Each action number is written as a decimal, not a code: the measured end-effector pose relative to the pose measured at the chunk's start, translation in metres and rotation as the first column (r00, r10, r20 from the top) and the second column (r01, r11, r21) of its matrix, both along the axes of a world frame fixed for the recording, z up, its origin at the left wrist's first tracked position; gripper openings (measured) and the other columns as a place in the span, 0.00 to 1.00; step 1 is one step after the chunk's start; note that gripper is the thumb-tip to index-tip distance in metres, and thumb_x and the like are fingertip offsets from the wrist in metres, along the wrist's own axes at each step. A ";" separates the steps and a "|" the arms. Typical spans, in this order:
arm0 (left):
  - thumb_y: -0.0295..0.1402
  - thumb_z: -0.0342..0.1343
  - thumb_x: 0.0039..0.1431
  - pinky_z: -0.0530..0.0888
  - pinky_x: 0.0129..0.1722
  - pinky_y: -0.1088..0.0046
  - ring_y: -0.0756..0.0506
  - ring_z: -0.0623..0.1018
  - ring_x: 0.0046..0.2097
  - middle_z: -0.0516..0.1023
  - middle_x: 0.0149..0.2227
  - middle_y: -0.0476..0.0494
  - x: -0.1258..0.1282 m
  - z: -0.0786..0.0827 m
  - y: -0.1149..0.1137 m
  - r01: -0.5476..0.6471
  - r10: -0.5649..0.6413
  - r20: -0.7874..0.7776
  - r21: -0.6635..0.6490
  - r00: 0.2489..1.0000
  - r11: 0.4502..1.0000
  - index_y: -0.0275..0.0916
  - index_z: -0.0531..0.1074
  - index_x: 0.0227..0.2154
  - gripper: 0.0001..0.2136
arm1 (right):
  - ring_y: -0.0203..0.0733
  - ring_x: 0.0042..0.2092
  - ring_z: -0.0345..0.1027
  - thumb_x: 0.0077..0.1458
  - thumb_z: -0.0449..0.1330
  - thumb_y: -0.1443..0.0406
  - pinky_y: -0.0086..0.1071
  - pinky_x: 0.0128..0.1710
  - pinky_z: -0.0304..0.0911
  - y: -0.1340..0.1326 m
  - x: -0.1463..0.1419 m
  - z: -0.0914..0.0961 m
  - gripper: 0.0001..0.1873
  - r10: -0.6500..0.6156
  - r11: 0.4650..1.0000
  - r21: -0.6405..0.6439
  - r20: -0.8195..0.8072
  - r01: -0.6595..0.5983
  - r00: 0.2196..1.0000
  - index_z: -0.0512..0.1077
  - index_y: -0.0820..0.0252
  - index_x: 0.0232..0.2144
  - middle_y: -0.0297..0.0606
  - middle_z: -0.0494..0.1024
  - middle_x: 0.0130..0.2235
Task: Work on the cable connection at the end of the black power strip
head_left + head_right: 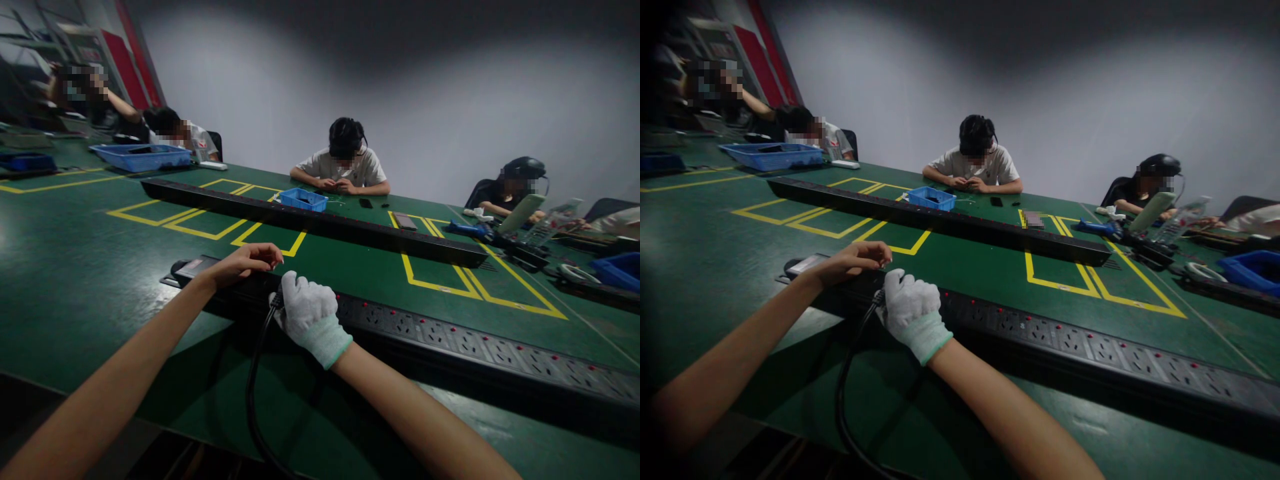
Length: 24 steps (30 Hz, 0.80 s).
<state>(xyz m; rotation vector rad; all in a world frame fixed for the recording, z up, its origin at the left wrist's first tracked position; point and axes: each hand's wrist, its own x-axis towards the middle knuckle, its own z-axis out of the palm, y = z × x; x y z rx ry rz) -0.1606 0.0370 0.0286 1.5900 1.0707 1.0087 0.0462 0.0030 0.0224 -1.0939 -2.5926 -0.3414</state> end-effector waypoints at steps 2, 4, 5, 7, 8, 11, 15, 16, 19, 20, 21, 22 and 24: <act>0.30 0.56 0.44 0.64 0.35 0.75 0.49 0.68 0.35 0.70 0.30 0.49 -0.001 0.000 0.000 0.001 -0.001 -0.010 -0.001 1.000 1.000 0.38 0.70 0.32 0.09 | 0.46 0.33 0.70 0.60 0.46 0.54 0.35 0.27 0.60 0.000 0.000 0.000 0.22 -0.001 1.000 0.002 -0.005 0.001 1.000 0.57 0.65 0.49 0.43 0.72 0.36; 0.30 0.56 0.43 0.63 0.35 0.75 0.49 0.68 0.35 0.69 0.30 0.49 -0.002 -0.001 0.001 0.001 -0.001 -0.018 -0.003 1.000 1.000 0.37 0.70 0.31 0.09 | 0.46 0.33 0.70 0.60 0.45 0.54 0.35 0.26 0.59 0.000 0.000 0.000 0.22 0.001 1.000 0.004 -0.004 -0.001 1.000 0.57 0.65 0.49 0.43 0.72 0.36; 0.30 0.56 0.42 0.63 0.34 0.75 0.49 0.68 0.34 0.69 0.30 0.49 -0.003 -0.001 0.002 0.001 -0.001 -0.021 -0.004 1.000 1.000 0.37 0.70 0.31 0.09 | 0.46 0.33 0.70 0.60 0.45 0.54 0.35 0.26 0.59 0.000 0.000 0.000 0.22 0.001 1.000 0.005 0.000 -0.001 1.000 0.57 0.65 0.49 0.43 0.72 0.36; 0.30 0.55 0.41 0.63 0.33 0.75 0.49 0.67 0.34 0.69 0.29 0.49 -0.004 -0.002 0.003 0.000 0.000 -0.023 -0.007 1.000 1.000 0.38 0.70 0.30 0.09 | 0.46 0.33 0.70 0.60 0.45 0.55 0.35 0.26 0.59 0.000 0.000 0.000 0.22 0.003 1.000 0.006 0.007 -0.003 1.000 0.57 0.65 0.49 0.44 0.72 0.36; 0.30 0.55 0.41 0.62 0.32 0.75 0.49 0.67 0.33 0.68 0.29 0.49 -0.004 -0.002 0.003 -0.001 0.000 -0.024 -0.009 1.000 1.000 0.38 0.70 0.30 0.09 | 0.46 0.33 0.70 0.60 0.45 0.55 0.35 0.26 0.59 0.000 0.000 0.000 0.21 0.004 1.000 0.009 0.007 -0.004 1.000 0.57 0.65 0.49 0.43 0.71 0.35; 0.30 0.53 0.40 0.62 0.30 0.76 0.49 0.66 0.32 0.67 0.28 0.49 -0.004 -0.002 0.003 -0.002 0.002 -0.022 -0.018 1.000 1.000 0.37 0.69 0.28 0.08 | 0.46 0.32 0.70 0.60 0.45 0.55 0.36 0.25 0.59 0.000 0.001 0.000 0.21 0.011 1.000 0.022 -0.009 -0.011 1.000 0.58 0.65 0.48 0.42 0.71 0.35; 0.29 0.51 0.38 0.60 0.27 0.76 0.50 0.63 0.29 0.65 0.26 0.49 -0.003 -0.001 0.002 -0.008 0.008 -0.009 -0.023 1.000 1.000 0.37 0.66 0.24 0.06 | 0.46 0.32 0.70 0.59 0.48 0.54 0.36 0.25 0.59 0.000 0.001 -0.001 0.23 0.015 1.000 0.018 -0.004 -0.015 1.000 0.57 0.65 0.49 0.42 0.71 0.35; 0.29 0.50 0.37 0.59 0.27 0.76 0.50 0.62 0.29 0.64 0.26 0.49 -0.003 -0.001 0.002 -0.010 0.010 -0.007 -0.024 1.000 1.000 0.37 0.66 0.23 0.06 | 0.46 0.32 0.70 0.58 0.48 0.54 0.35 0.26 0.59 0.000 0.001 -0.001 0.23 0.015 1.000 0.018 -0.002 -0.015 1.000 0.57 0.65 0.49 0.42 0.71 0.35; 0.29 0.49 0.35 0.58 0.26 0.76 0.51 0.60 0.27 0.62 0.24 0.49 -0.003 -0.001 0.002 -0.013 0.013 0.003 -0.020 1.000 1.000 0.38 0.63 0.21 0.05 | 0.46 0.33 0.70 0.58 0.48 0.54 0.35 0.26 0.59 0.000 0.001 -0.002 0.23 0.009 1.000 0.026 -0.008 -0.009 1.000 0.57 0.64 0.49 0.42 0.71 0.36; 0.29 0.49 0.35 0.58 0.26 0.75 0.51 0.60 0.27 0.62 0.24 0.49 -0.003 -0.001 0.002 -0.012 0.012 0.009 -0.017 1.000 1.000 0.38 0.63 0.20 0.04 | 0.46 0.32 0.70 0.58 0.48 0.54 0.36 0.26 0.60 0.000 0.001 -0.002 0.23 0.006 1.000 0.028 -0.010 -0.006 1.000 0.57 0.65 0.49 0.41 0.71 0.36; 0.29 0.49 0.35 0.58 0.26 0.75 0.51 0.60 0.27 0.61 0.24 0.49 -0.002 -0.001 0.002 -0.011 0.011 0.014 -0.014 1.000 1.000 0.38 0.62 0.20 0.04 | 0.46 0.32 0.70 0.58 0.48 0.54 0.36 0.26 0.60 0.000 0.000 -0.002 0.23 0.005 1.000 0.028 -0.010 -0.004 1.000 0.57 0.65 0.49 0.41 0.71 0.35; 0.30 0.49 0.35 0.58 0.26 0.75 0.51 0.60 0.27 0.61 0.23 0.49 -0.002 -0.001 0.002 -0.010 0.010 0.020 -0.012 1.000 1.000 0.38 0.62 0.19 0.04 | 0.46 0.32 0.70 0.58 0.49 0.53 0.36 0.26 0.60 0.000 0.000 -0.002 0.24 0.004 1.000 0.028 -0.008 -0.004 1.000 0.57 0.65 0.49 0.41 0.71 0.35; 0.30 0.49 0.35 0.58 0.25 0.75 0.51 0.59 0.26 0.60 0.22 0.49 -0.002 -0.001 0.002 -0.006 0.007 0.029 -0.009 1.000 1.000 0.38 0.61 0.18 0.03 | 0.46 0.32 0.70 0.58 0.49 0.53 0.36 0.26 0.60 0.000 0.000 -0.002 0.24 0.002 1.000 0.025 0.001 -0.002 1.000 0.57 0.65 0.49 0.42 0.71 0.36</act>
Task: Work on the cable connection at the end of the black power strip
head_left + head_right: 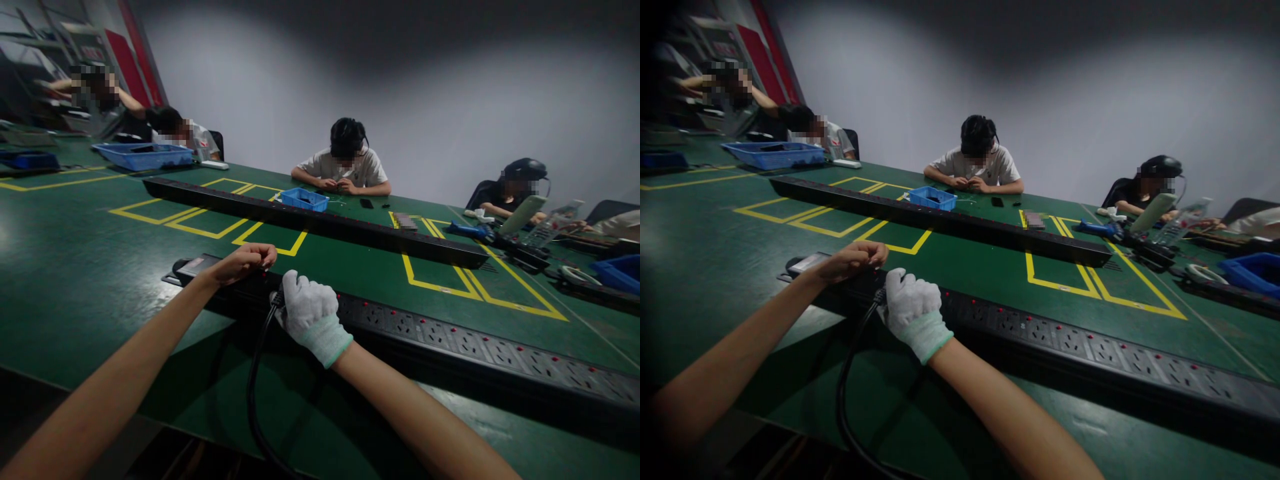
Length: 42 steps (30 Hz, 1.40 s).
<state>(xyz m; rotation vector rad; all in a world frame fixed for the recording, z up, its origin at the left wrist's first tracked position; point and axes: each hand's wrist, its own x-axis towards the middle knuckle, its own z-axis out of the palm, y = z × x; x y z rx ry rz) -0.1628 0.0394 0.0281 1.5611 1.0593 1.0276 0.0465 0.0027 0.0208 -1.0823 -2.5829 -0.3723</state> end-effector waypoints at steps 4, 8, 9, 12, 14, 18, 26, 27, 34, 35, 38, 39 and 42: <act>0.30 0.49 0.35 0.56 0.24 0.75 0.51 0.58 0.25 0.58 0.21 0.50 0.002 0.001 0.000 0.001 -0.001 0.009 0.002 1.000 1.000 0.39 0.59 0.18 0.04 | 0.46 0.33 0.70 0.59 0.48 0.54 0.36 0.27 0.60 -0.001 0.000 0.002 0.23 -0.007 1.000 -0.017 0.029 0.008 1.000 0.56 0.65 0.50 0.44 0.72 0.37; 0.31 0.51 0.36 0.56 0.24 0.75 0.51 0.58 0.25 0.58 0.21 0.50 0.003 0.001 -0.001 0.003 -0.003 0.016 0.001 1.000 1.000 0.39 0.59 0.17 0.05 | 0.45 0.33 0.70 0.59 0.48 0.54 0.35 0.27 0.60 -0.001 0.000 0.004 0.23 -0.009 0.999 -0.032 0.047 0.011 0.999 0.56 0.65 0.50 0.45 0.72 0.37; 0.31 0.51 0.36 0.56 0.24 0.75 0.51 0.58 0.25 0.57 0.21 0.50 0.003 0.001 -0.001 0.004 -0.004 0.018 0.000 1.000 1.000 0.39 0.59 0.17 0.05 | 0.45 0.33 0.70 0.59 0.48 0.54 0.35 0.27 0.60 -0.001 0.000 0.004 0.23 -0.010 0.999 -0.033 0.049 0.011 0.999 0.56 0.64 0.50 0.45 0.72 0.37; 0.31 0.51 0.37 0.55 0.24 0.75 0.51 0.57 0.25 0.57 0.21 0.51 0.002 0.001 -0.001 0.008 -0.008 0.028 0.001 1.000 1.000 0.39 0.59 0.17 0.05 | 0.45 0.33 0.70 0.59 0.48 0.54 0.35 0.27 0.60 -0.001 0.000 0.004 0.23 -0.008 0.999 -0.033 0.049 0.010 0.999 0.56 0.65 0.50 0.45 0.72 0.37; 0.30 0.51 0.37 0.54 0.23 0.75 0.52 0.57 0.25 0.58 0.21 0.51 0.002 0.000 -0.001 0.012 -0.012 0.039 0.006 0.999 1.000 0.39 0.59 0.17 0.05 | 0.46 0.33 0.70 0.59 0.48 0.54 0.35 0.27 0.60 -0.001 0.000 0.004 0.23 -0.007 1.000 -0.027 0.038 0.008 0.999 0.56 0.65 0.50 0.44 0.72 0.37; 0.30 0.51 0.37 0.55 0.24 0.75 0.52 0.57 0.24 0.58 0.21 0.51 0.001 -0.001 -0.001 0.022 -0.022 0.057 0.008 0.998 1.000 0.38 0.59 0.18 0.05 | 0.46 0.33 0.70 0.60 0.46 0.54 0.35 0.27 0.60 -0.001 0.000 0.002 0.22 -0.004 1.000 -0.014 0.014 0.004 1.000 0.57 0.64 0.49 0.43 0.71 0.36; 0.29 0.51 0.39 0.55 0.23 0.75 0.52 0.57 0.24 0.58 0.21 0.51 0.000 -0.002 0.000 0.035 -0.035 0.071 0.001 0.997 0.999 0.38 0.59 0.18 0.05 | 0.46 0.33 0.70 0.59 0.47 0.54 0.35 0.26 0.60 -0.001 0.000 0.001 0.22 -0.003 1.000 -0.001 0.006 0.003 1.000 0.57 0.65 0.49 0.43 0.71 0.36; 0.29 0.51 0.39 0.55 0.23 0.75 0.52 0.57 0.24 0.57 0.21 0.51 0.000 -0.002 -0.001 0.037 -0.037 0.072 0.001 0.997 0.999 0.38 0.59 0.18 0.04 | 0.46 0.33 0.70 0.59 0.47 0.54 0.35 0.26 0.60 -0.001 0.000 0.001 0.22 -0.004 1.000 0.002 0.002 0.004 1.000 0.57 0.64 0.49 0.43 0.71 0.36; 0.28 0.50 0.38 0.55 0.23 0.76 0.52 0.57 0.24 0.57 0.20 0.51 0.000 -0.003 -0.001 0.038 -0.037 0.083 -0.002 0.996 0.999 0.38 0.59 0.18 0.03 | 0.46 0.31 0.69 0.59 0.47 0.54 0.36 0.25 0.59 0.001 0.000 -0.001 0.22 0.017 1.000 0.008 -0.014 -0.017 1.000 0.58 0.65 0.48 0.41 0.71 0.35; 0.27 0.49 0.38 0.54 0.23 0.76 0.52 0.57 0.24 0.56 0.20 0.51 0.000 -0.003 -0.001 0.037 -0.037 0.083 -0.003 0.996 0.999 0.38 0.59 0.18 0.03 | 0.46 0.31 0.69 0.59 0.47 0.54 0.36 0.24 0.59 0.001 0.000 0.000 0.22 0.019 1.000 0.005 -0.011 -0.019 1.000 0.58 0.65 0.48 0.41 0.71 0.35; 0.27 0.49 0.39 0.54 0.23 0.76 0.52 0.57 0.24 0.56 0.20 0.51 -0.001 -0.005 0.000 0.040 -0.039 0.083 -0.006 0.996 0.999 0.37 0.59 0.18 0.04 | 0.46 0.31 0.69 0.59 0.46 0.54 0.35 0.25 0.59 0.001 0.000 0.000 0.22 0.016 1.000 0.001 -0.006 -0.016 1.000 0.58 0.65 0.48 0.42 0.71 0.35; 0.27 0.49 0.39 0.54 0.23 0.76 0.52 0.57 0.24 0.56 0.20 0.51 -0.002 -0.005 0.000 0.041 -0.040 0.084 -0.006 0.996 0.999 0.37 0.59 0.18 0.04 | 0.46 0.32 0.69 0.59 0.46 0.54 0.35 0.25 0.59 0.001 0.000 0.000 0.22 0.013 1.000 0.001 -0.005 -0.013 1.000 0.58 0.65 0.49 0.42 0.71 0.35; 0.27 0.49 0.39 0.54 0.23 0.76 0.52 0.56 0.24 0.56 0.20 0.51 -0.002 -0.005 0.000 0.044 -0.043 0.085 -0.004 0.995 0.999 0.38 0.58 0.18 0.04 | 0.46 0.33 0.70 0.59 0.46 0.54 0.35 0.26 0.59 0.000 0.000 0.000 0.22 -0.001 1.000 -0.007 0.002 0.001 1.000 0.57 0.65 0.49 0.43 0.71 0.36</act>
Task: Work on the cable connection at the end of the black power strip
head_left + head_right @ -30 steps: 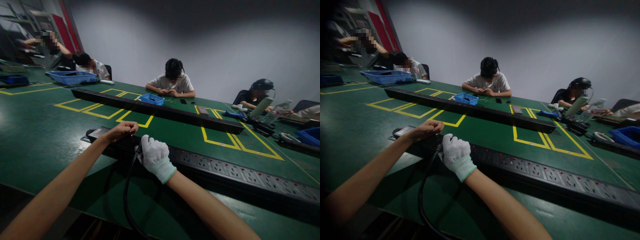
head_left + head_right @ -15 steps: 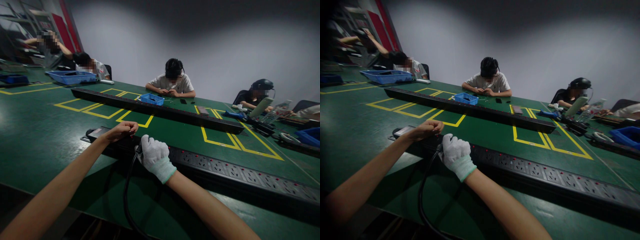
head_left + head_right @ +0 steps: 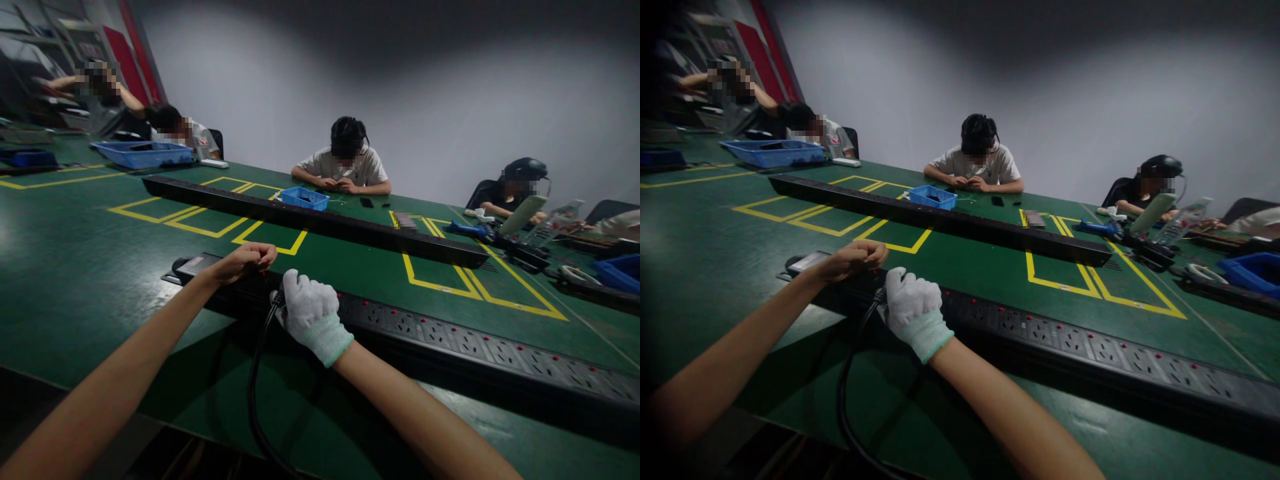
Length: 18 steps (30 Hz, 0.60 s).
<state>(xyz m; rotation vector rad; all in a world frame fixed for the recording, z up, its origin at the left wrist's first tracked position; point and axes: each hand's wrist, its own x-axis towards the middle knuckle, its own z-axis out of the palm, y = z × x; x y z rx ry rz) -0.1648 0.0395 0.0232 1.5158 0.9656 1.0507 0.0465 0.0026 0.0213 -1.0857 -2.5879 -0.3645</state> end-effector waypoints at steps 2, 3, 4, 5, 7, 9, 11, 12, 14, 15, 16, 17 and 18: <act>0.27 0.49 0.39 0.54 0.23 0.76 0.52 0.56 0.24 0.56 0.20 0.51 0.000 0.000 0.000 0.001 -0.001 -0.001 0.000 1.000 1.000 0.38 0.58 0.17 0.04 | 0.46 0.33 0.70 0.59 0.47 0.54 0.35 0.27 0.60 0.000 0.000 0.000 0.23 -0.006 1.000 -0.010 0.011 0.006 1.000 0.57 0.65 0.50 0.44 0.71 0.36; 0.27 0.49 0.39 0.54 0.23 0.75 0.52 0.56 0.24 0.57 0.20 0.51 0.000 0.001 0.000 0.001 -0.001 -0.002 -0.001 1.000 1.000 0.38 0.58 0.17 0.04 | 0.46 0.34 0.70 0.59 0.47 0.54 0.35 0.28 0.60 -0.001 0.000 0.001 0.23 -0.006 1.000 -0.014 0.016 0.007 1.000 0.57 0.65 0.50 0.44 0.71 0.37; 0.27 0.49 0.39 0.54 0.23 0.75 0.52 0.56 0.24 0.57 0.20 0.51 0.000 0.001 0.000 0.001 -0.001 -0.002 -0.002 1.000 1.000 0.38 0.58 0.17 0.04 | 0.46 0.34 0.70 0.59 0.47 0.54 0.35 0.28 0.60 -0.001 0.000 0.001 0.23 -0.005 1.000 -0.016 0.020 0.006 1.000 0.56 0.65 0.50 0.44 0.72 0.37; 0.27 0.49 0.39 0.54 0.23 0.75 0.52 0.56 0.24 0.57 0.20 0.51 0.000 0.001 0.000 0.001 -0.001 -0.002 -0.002 1.000 1.000 0.38 0.58 0.17 0.03 | 0.46 0.34 0.70 0.60 0.46 0.55 0.35 0.28 0.61 -0.001 0.000 0.001 0.23 -0.003 1.000 -0.017 0.022 0.003 1.000 0.56 0.65 0.50 0.44 0.72 0.37; 0.27 0.48 0.39 0.54 0.23 0.75 0.52 0.57 0.24 0.57 0.20 0.51 0.000 0.001 0.000 0.002 -0.002 0.000 -0.002 1.000 1.000 0.38 0.58 0.17 0.03 | 0.47 0.34 0.70 0.60 0.45 0.55 0.36 0.28 0.61 -0.001 0.000 0.001 0.23 0.002 1.000 -0.018 0.025 -0.002 1.000 0.56 0.65 0.50 0.45 0.72 0.37; 0.27 0.48 0.39 0.54 0.23 0.75 0.52 0.57 0.24 0.56 0.20 0.51 0.000 0.000 0.000 0.003 -0.003 0.003 -0.001 1.000 1.000 0.38 0.58 0.18 0.03 | 0.47 0.34 0.70 0.60 0.46 0.54 0.35 0.28 0.61 -0.001 0.001 0.002 0.23 0.002 1.000 -0.019 0.030 -0.002 1.000 0.56 0.65 0.50 0.45 0.72 0.37; 0.27 0.48 0.40 0.54 0.23 0.75 0.52 0.57 0.24 0.56 0.21 0.51 0.000 0.000 0.000 0.006 -0.006 0.006 -0.001 1.000 1.000 0.38 0.58 0.18 0.03 | 0.47 0.34 0.70 0.59 0.47 0.54 0.35 0.28 0.61 0.000 0.001 0.002 0.24 0.001 1.000 -0.018 0.031 -0.001 1.000 0.56 0.65 0.50 0.45 0.72 0.37; 0.27 0.48 0.40 0.54 0.24 0.75 0.52 0.57 0.24 0.56 0.21 0.51 0.000 -0.001 0.000 0.007 -0.007 0.007 -0.001 1.000 1.000 0.37 0.58 0.18 0.03 | 0.47 0.34 0.70 0.59 0.47 0.54 0.35 0.28 0.61 0.000 0.001 0.002 0.23 0.001 1.000 -0.017 0.028 -0.001 1.000 0.56 0.65 0.50 0.45 0.72 0.37; 0.27 0.48 0.40 0.55 0.24 0.75 0.52 0.57 0.24 0.57 0.21 0.51 0.000 -0.001 0.000 0.008 -0.008 0.009 -0.002 1.000 1.000 0.37 0.58 0.18 0.03 | 0.47 0.34 0.70 0.60 0.46 0.55 0.35 0.28 0.61 0.000 0.000 0.001 0.23 0.000 1.000 -0.010 0.018 0.000 1.000 0.57 0.65 0.50 0.45 0.71 0.37; 0.26 0.48 0.41 0.55 0.24 0.75 0.52 0.57 0.24 0.57 0.21 0.51 -0.001 -0.001 0.000 0.008 -0.008 0.008 -0.003 1.000 1.000 0.37 0.58 0.18 0.03 | 0.46 0.34 0.70 0.60 0.46 0.55 0.35 0.27 0.60 0.000 0.000 0.001 0.22 -0.001 1.000 -0.005 0.013 0.001 1.000 0.57 0.65 0.50 0.44 0.71 0.36; 0.26 0.48 0.41 0.54 0.24 0.75 0.52 0.57 0.24 0.57 0.21 0.51 -0.001 -0.001 0.000 0.007 -0.007 0.007 -0.004 1.000 1.000 0.37 0.58 0.18 0.03 | 0.46 0.33 0.70 0.60 0.46 0.54 0.35 0.27 0.60 0.000 0.000 0.000 0.23 -0.002 1.000 0.001 0.008 0.002 1.000 0.57 0.65 0.50 0.44 0.71 0.36; 0.26 0.48 0.41 0.54 0.24 0.75 0.52 0.57 0.24 0.57 0.21 0.51 -0.001 -0.001 0.000 0.007 -0.007 0.007 -0.005 1.000 1.000 0.37 0.58 0.18 0.03 | 0.46 0.32 0.70 0.59 0.46 0.54 0.36 0.26 0.60 0.000 0.000 0.000 0.23 -0.003 1.000 0.007 0.003 0.003 1.000 0.57 0.65 0.49 0.43 0.71 0.36; 0.26 0.48 0.41 0.54 0.23 0.75 0.52 0.57 0.24 0.57 0.21 0.51 -0.001 -0.001 0.000 0.007 -0.007 0.007 -0.006 1.000 1.000 0.37 0.58 0.18 0.03 | 0.46 0.32 0.70 0.59 0.47 0.54 0.36 0.26 0.60 0.000 0.000 -0.001 0.23 -0.004 1.000 0.014 -0.003 0.004 1.000 0.57 0.65 0.49 0.42 0.71 0.35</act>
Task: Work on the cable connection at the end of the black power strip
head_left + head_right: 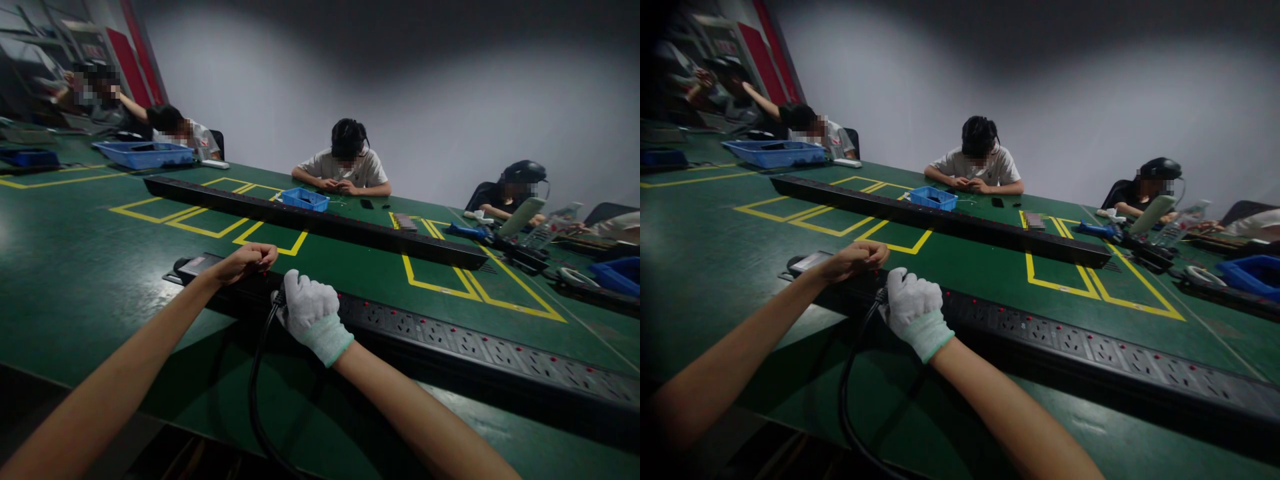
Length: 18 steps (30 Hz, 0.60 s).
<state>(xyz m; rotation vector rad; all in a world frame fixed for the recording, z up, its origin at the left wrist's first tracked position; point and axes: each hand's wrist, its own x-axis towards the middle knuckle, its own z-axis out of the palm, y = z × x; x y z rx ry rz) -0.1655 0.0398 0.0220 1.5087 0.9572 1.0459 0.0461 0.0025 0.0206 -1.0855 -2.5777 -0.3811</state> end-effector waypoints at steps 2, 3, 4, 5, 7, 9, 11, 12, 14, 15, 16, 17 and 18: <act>0.26 0.47 0.41 0.55 0.23 0.75 0.52 0.57 0.24 0.56 0.20 0.51 0.000 0.000 0.000 -0.001 0.001 0.002 -0.002 1.000 1.000 0.37 0.59 0.18 0.03 | 0.46 0.31 0.69 0.59 0.47 0.54 0.36 0.25 0.60 0.000 0.000 -0.001 0.23 0.002 1.000 0.014 -0.009 -0.002 1.000 0.58 0.65 0.49 0.41 0.71 0.35; 0.26 0.47 0.41 0.55 0.23 0.75 0.52 0.57 0.24 0.57 0.20 0.51 0.000 0.000 0.000 -0.002 0.002 0.003 -0.002 1.000 1.000 0.37 0.59 0.18 0.03 | 0.46 0.31 0.69 0.59 0.46 0.54 0.36 0.25 0.59 0.000 0.000 -0.001 0.23 0.002 1.000 0.020 -0.011 -0.002 1.000 0.58 0.65 0.49 0.41 0.71 0.34; 0.26 0.47 0.41 0.55 0.23 0.75 0.52 0.57 0.24 0.57 0.20 0.50 0.000 0.000 0.000 -0.003 0.003 0.004 -0.003 1.000 1.000 0.38 0.58 0.18 0.03 | 0.46 0.31 0.69 0.59 0.46 0.54 0.36 0.25 0.59 0.000 0.000 -0.001 0.22 0.002 1.000 0.024 -0.011 -0.002 1.000 0.58 0.65 0.49 0.41 0.71 0.34; 0.26 0.47 0.41 0.55 0.23 0.75 0.52 0.57 0.24 0.57 0.20 0.50 0.001 0.001 0.000 -0.004 0.004 0.005 -0.004 1.000 1.000 0.38 0.58 0.17 0.03 | 0.46 0.31 0.69 0.60 0.45 0.54 0.36 0.25 0.59 0.000 0.000 -0.001 0.22 0.002 1.000 0.025 -0.009 -0.002 1.000 0.58 0.65 0.49 0.41 0.71 0.34; 0.26 0.47 0.41 0.55 0.24 0.75 0.52 0.57 0.23 0.57 0.20 0.50 0.001 0.001 -0.001 -0.005 0.005 0.005 -0.006 1.000 1.000 0.38 0.58 0.17 0.03 | 0.46 0.32 0.69 0.60 0.45 0.54 0.35 0.26 0.59 0.000 0.000 -0.001 0.22 0.000 1.000 0.020 -0.003 0.000 1.000 0.58 0.65 0.49 0.42 0.71 0.34; 0.26 0.47 0.40 0.55 0.23 0.75 0.52 0.57 0.23 0.56 0.19 0.50 0.002 0.002 -0.001 -0.006 0.006 0.005 -0.005 1.000 1.000 0.38 0.58 0.16 0.03 | 0.46 0.32 0.69 0.60 0.46 0.54 0.35 0.26 0.59 0.000 0.001 0.000 0.22 0.000 1.000 0.013 0.002 0.000 1.000 0.58 0.65 0.49 0.42 0.71 0.35; 0.26 0.47 0.39 0.54 0.23 0.75 0.52 0.57 0.23 0.56 0.19 0.50 0.003 0.003 -0.002 -0.008 0.008 0.006 -0.004 1.000 1.000 0.38 0.58 0.16 0.04 | 0.46 0.32 0.69 0.60 0.45 0.54 0.35 0.26 0.59 0.000 0.001 0.001 0.22 0.002 1.000 0.004 0.003 -0.002 1.000 0.58 0.65 0.49 0.42 0.71 0.35; 0.26 0.47 0.39 0.54 0.23 0.75 0.52 0.57 0.23 0.56 0.19 0.50 0.003 0.003 -0.002 -0.009 0.009 0.007 -0.002 1.000 1.000 0.38 0.58 0.16 0.04 | 0.46 0.32 0.70 0.60 0.45 0.54 0.35 0.26 0.59 -0.001 0.001 0.002 0.22 0.002 1.000 -0.003 0.004 -0.002 1.000 0.58 0.65 0.49 0.42 0.71 0.35; 0.26 0.47 0.39 0.54 0.23 0.75 0.51 0.57 0.23 0.56 0.18 0.50 0.003 0.003 -0.002 -0.013 0.013 0.009 -0.001 1.000 1.000 0.38 0.58 0.16 0.04 | 0.46 0.33 0.70 0.60 0.45 0.54 0.35 0.26 0.59 -0.001 0.001 0.003 0.22 0.001 1.000 -0.021 0.011 -0.001 1.000 0.58 0.64 0.49 0.43 0.71 0.35; 0.26 0.47 0.40 0.54 0.23 0.75 0.51 0.57 0.23 0.56 0.18 0.50 0.003 0.003 -0.002 -0.014 0.014 0.011 0.000 1.000 1.000 0.38 0.58 0.16 0.04 | 0.46 0.33 0.70 0.60 0.45 0.54 0.35 0.27 0.59 -0.001 0.001 0.004 0.22 -0.001 0.999 -0.032 0.017 0.002 1.000 0.57 0.64 0.49 0.43 0.72 0.36; 0.26 0.46 0.40 0.55 0.23 0.75 0.51 0.57 0.23 0.56 0.18 0.50 0.003 0.002 -0.002 -0.015 0.015 0.012 0.001 1.000 1.000 0.38 0.58 0.16 0.04 | 0.46 0.34 0.70 0.61 0.45 0.54 0.35 0.27 0.59 -0.001 0.001 0.005 0.22 -0.004 0.999 -0.041 0.021 0.005 1.000 0.57 0.63 0.50 0.43 0.72 0.36; 0.26 0.47 0.40 0.55 0.23 0.74 0.51 0.57 0.23 0.56 0.18 0.50 0.003 0.002 -0.002 -0.016 0.016 0.013 0.002 1.000 1.000 0.38 0.58 0.16 0.04 | 0.46 0.34 0.70 0.61 0.45 0.54 0.34 0.27 0.59 -0.001 0.001 0.005 0.22 -0.009 0.999 -0.046 0.024 0.010 1.000 0.57 0.63 0.50 0.43 0.72 0.36; 0.26 0.47 0.40 0.55 0.23 0.74 0.51 0.57 0.23 0.56 0.18 0.50 0.003 0.002 -0.002 -0.016 0.016 0.013 0.004 1.000 1.000 0.38 0.58 0.15 0.04 | 0.46 0.34 0.70 0.61 0.44 0.54 0.34 0.28 0.59 -0.002 0.001 0.005 0.22 -0.013 0.999 -0.049 0.026 0.014 1.000 0.57 0.63 0.50 0.43 0.72 0.36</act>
